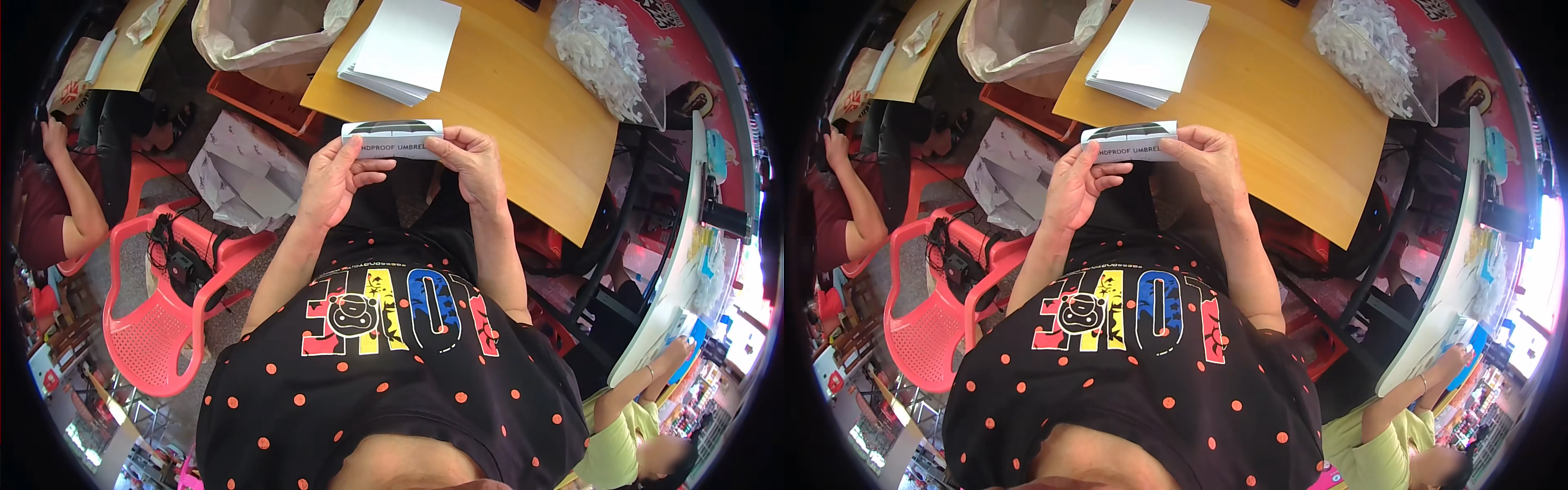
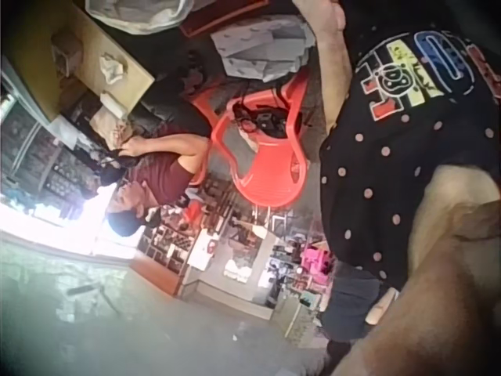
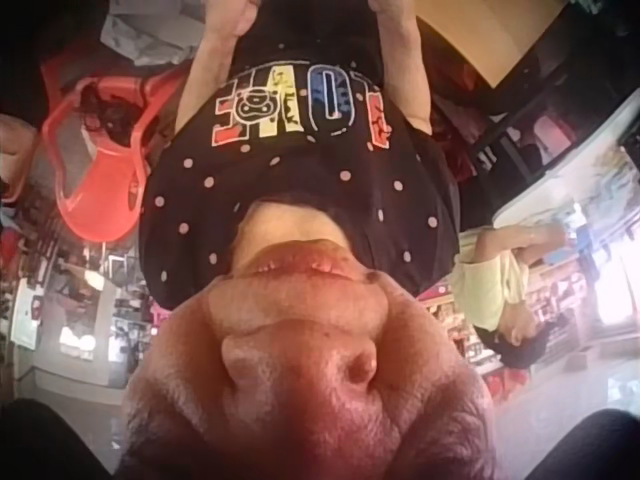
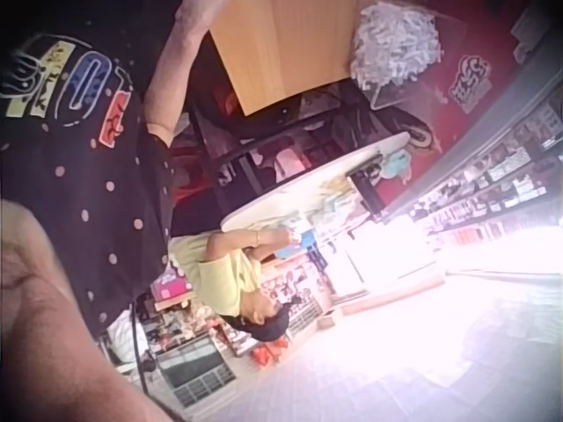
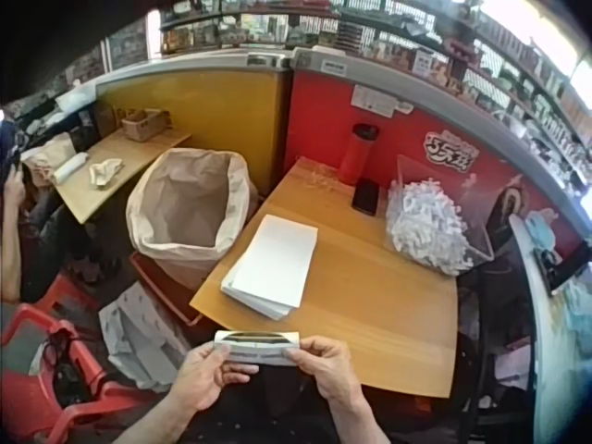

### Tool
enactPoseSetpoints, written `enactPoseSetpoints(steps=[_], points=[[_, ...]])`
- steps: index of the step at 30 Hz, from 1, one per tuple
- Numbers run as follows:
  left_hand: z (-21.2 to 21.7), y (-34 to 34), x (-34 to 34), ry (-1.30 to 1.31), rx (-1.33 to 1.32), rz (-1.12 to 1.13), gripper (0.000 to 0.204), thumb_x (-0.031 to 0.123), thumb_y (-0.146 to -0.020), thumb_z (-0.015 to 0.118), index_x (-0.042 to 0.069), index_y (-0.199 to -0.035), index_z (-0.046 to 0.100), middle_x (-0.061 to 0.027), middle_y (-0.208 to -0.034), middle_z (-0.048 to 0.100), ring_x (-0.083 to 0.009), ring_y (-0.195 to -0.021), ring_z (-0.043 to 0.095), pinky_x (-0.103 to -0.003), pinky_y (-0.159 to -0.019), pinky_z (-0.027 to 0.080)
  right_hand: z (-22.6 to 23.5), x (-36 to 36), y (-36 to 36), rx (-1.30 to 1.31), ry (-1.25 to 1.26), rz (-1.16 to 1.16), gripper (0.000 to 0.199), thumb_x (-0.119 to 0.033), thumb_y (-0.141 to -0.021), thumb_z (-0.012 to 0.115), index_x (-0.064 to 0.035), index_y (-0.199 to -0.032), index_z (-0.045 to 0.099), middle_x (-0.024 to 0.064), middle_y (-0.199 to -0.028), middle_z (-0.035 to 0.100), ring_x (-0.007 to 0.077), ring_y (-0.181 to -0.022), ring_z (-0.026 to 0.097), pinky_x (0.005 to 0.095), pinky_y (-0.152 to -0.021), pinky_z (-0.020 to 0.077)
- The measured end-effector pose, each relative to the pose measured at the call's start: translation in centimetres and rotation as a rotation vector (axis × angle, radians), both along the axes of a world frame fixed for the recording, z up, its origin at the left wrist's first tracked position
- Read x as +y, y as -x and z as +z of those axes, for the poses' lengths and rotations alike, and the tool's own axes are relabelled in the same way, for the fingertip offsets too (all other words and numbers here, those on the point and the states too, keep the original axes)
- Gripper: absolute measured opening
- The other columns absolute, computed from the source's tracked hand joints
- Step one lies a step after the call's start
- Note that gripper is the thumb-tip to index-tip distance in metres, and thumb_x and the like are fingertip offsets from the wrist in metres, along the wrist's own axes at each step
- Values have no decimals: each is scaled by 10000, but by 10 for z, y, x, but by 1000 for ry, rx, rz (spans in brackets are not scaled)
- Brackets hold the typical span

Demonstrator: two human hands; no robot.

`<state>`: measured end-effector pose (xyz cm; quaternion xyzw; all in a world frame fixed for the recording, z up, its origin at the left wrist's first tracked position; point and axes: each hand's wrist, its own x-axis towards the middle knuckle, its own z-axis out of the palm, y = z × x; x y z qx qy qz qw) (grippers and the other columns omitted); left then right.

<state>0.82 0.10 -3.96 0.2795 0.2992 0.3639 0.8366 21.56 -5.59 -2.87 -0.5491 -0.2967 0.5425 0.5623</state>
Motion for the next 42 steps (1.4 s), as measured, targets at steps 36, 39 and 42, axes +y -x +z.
enactPoseSetpoints(steps=[36,39,42], points=[[1,1,-3,-252,220,45,272,131,-949,531,-91,-1093,594,-182,-990,661,-239,-867,681,-313,-769,572,0,2,15,-271,-74,-131,202,-55,-781,711,6,-968,665,5,-811,636,53,-613,481,207,-543,396],[3,2,-2,-350,266,71,261,118,-949,531,-87,-1097,595,-167,-987,666,-236,-871,680,-304,-766,568,15,-3,11,-821,-152,-89,227,-48,-756,714,-37,-976,658,25,-884,644,121,-695,566,253,-600,460],[6,-1,-2,-479,305,80,244,107,-943,541,-81,-1084,607,-152,-978,674,-220,-873,681,-288,-757,563,17,-4,7,-1055,-305,-4,209,-21,-732,709,-58,-929,651,55,-875,634,191,-747,612,294,-620,486]])
